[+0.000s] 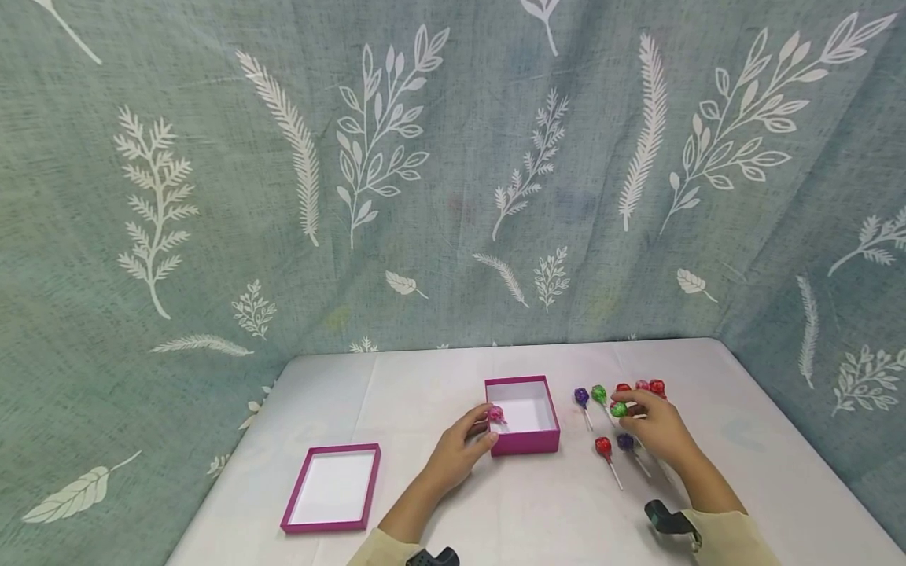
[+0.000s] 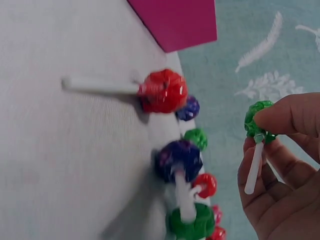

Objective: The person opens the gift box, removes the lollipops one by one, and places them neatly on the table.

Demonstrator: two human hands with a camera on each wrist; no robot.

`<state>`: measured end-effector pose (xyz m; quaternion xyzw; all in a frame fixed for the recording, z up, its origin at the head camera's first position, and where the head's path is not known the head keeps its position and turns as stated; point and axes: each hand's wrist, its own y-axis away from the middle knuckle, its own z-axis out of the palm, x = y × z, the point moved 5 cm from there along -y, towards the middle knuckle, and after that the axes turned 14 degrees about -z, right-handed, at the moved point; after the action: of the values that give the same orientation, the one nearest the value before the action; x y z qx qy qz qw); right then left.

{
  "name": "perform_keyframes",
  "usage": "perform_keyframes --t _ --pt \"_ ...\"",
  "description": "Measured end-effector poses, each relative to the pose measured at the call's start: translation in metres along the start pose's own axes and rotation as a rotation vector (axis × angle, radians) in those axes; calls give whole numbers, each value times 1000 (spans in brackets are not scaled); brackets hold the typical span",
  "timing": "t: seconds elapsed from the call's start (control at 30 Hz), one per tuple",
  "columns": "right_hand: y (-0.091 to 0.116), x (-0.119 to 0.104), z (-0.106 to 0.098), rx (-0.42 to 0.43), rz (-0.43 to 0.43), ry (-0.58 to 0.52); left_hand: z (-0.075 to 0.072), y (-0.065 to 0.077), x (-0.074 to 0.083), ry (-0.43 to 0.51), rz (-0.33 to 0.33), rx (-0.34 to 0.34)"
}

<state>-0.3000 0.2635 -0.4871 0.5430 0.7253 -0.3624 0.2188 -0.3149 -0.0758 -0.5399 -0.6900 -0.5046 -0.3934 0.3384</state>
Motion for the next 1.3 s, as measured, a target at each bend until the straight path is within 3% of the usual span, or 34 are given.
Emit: perform_keyframes --t 0.3,0.7,1.3 --pt "14 17 -9 4 77 0 1 1 0 -2 -4 -1" --pt "25 39 -23 5 118 58 1 0 -1 1 1 -2" --pt "34 53 -37 -7 216 59 1 0 1 -13 13 4"
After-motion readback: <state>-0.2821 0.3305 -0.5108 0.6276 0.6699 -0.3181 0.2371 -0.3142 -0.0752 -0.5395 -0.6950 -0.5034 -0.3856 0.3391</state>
